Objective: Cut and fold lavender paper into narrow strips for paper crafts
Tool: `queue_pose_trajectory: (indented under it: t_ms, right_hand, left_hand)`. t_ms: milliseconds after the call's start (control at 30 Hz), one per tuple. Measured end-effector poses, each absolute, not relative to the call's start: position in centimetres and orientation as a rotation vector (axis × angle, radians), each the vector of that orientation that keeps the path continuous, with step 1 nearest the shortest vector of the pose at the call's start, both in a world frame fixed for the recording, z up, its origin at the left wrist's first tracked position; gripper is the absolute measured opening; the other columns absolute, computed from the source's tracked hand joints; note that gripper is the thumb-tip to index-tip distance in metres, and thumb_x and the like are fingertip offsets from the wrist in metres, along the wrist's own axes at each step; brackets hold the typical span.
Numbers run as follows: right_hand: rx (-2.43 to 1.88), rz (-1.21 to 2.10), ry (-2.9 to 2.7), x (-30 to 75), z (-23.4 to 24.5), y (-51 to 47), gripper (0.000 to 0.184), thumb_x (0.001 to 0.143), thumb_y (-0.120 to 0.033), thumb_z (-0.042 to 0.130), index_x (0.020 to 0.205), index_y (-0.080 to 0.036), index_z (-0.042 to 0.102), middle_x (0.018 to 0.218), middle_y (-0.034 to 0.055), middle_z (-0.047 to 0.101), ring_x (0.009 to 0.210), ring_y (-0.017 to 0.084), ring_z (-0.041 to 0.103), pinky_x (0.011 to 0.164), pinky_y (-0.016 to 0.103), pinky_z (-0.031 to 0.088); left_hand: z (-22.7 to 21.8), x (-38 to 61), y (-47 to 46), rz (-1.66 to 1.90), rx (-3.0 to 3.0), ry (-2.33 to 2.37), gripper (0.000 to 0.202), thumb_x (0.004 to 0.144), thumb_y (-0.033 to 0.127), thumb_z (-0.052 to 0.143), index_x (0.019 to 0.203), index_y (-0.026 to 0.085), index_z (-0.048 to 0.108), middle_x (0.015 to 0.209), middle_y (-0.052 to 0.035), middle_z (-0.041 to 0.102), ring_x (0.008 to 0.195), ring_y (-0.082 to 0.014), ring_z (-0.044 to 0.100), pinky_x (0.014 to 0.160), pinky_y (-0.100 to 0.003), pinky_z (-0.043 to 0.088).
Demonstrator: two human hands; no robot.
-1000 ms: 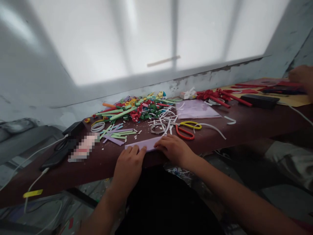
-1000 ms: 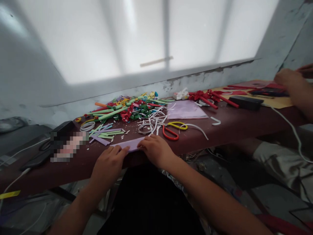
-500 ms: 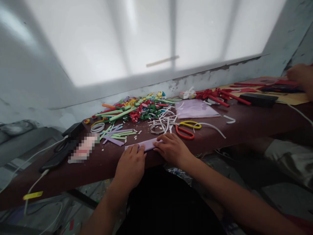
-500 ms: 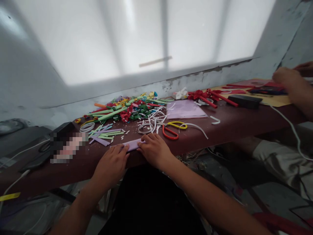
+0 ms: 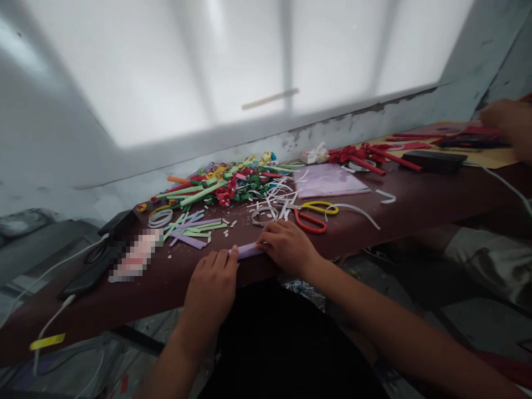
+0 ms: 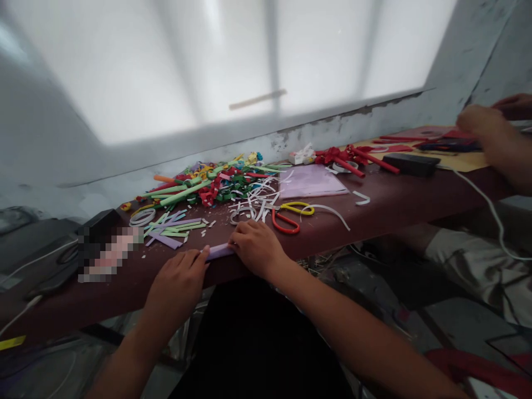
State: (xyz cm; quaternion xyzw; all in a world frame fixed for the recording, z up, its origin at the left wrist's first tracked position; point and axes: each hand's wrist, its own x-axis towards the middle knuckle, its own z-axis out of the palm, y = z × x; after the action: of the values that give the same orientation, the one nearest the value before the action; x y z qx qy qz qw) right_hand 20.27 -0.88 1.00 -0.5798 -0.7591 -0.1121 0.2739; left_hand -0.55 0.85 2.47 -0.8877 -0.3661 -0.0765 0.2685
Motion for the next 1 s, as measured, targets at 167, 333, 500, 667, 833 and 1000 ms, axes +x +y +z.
queue_pose_trajectory:
  t_ms: [167,333,500,667,833,1000]
  right_hand:
    - [-1.548,-0.379,-2.129,19.8,1.0,-2.0,0.013,0.102,-0.014,0.064,0.103,-0.017,0.076,0.104,0.0076,0.072,0.101,0.026,0.061,0.090,0.038,0.043]
    - [-1.546,-0.380,-2.187,19.9,0.9,-2.1,0.010,0.100,-0.022,0.069,0.103,-0.018,0.077,0.105,0.0070,0.072,0.099,0.025,0.061,0.088,0.036,0.043]
    - [-1.546,-0.358,-2.182,20.1,1.1,-1.6,0.015,0.103,-0.019,0.062,0.103,-0.018,0.077,0.114,0.0089,0.068,0.104,0.025,0.060,0.087,0.035,0.044]
    - [-1.542,-0.320,-2.149,20.3,1.9,-0.7,0.012,0.103,-0.021,0.063,0.101,-0.015,0.074,0.103,0.0089,0.069,0.101,0.025,0.061,0.088,0.034,0.046]
    - [-1.512,-0.260,-2.119,20.6,2.2,0.8,0.009,0.102,-0.019,0.066,0.098,-0.014,0.072,0.100,0.0091,0.069,0.101,0.024,0.063,0.090,0.032,0.047]
    - [-1.440,-0.137,-2.108,21.1,2.0,1.6,0.011,0.102,-0.015,0.063,0.100,-0.011,0.073,0.102,0.0123,0.069,0.103,0.025,0.064,0.095,0.036,0.048]
  left_hand:
    - [2.9,0.7,0.3,-0.160,-2.335,-1.011,0.037,0.096,0.010,0.049,0.129,0.006,0.066,0.109,-0.0168,0.069,0.101,-0.0319,0.063,0.084,-0.045,0.053]
    - [3.5,1.0,0.4,-0.079,-2.364,-1.002,0.044,0.094,0.003,0.048,0.134,0.010,0.064,0.099,-0.0119,0.071,0.092,-0.0281,0.066,0.076,-0.040,0.055]
    - [3.4,0.7,0.2,-0.055,-2.385,-1.029,0.042,0.094,0.002,0.047,0.131,0.008,0.065,0.100,-0.0128,0.071,0.092,-0.0282,0.067,0.074,-0.040,0.057]
    - [4.1,0.8,0.9,-0.081,-2.430,-1.020,0.036,0.092,0.000,0.046,0.117,0.008,0.070,0.108,-0.0155,0.068,0.099,-0.0291,0.065,0.080,-0.040,0.056]
    - [4.9,1.2,2.9,-0.122,-2.517,-0.968,0.022,0.096,0.011,0.049,0.100,0.010,0.070,0.105,-0.0161,0.067,0.104,-0.0315,0.062,0.092,-0.046,0.053]
    - [4.8,1.0,4.7,-0.164,-2.649,-0.872,0.029,0.097,0.009,0.043,0.113,0.014,0.067,0.108,-0.0126,0.069,0.104,-0.0269,0.064,0.095,-0.043,0.052]
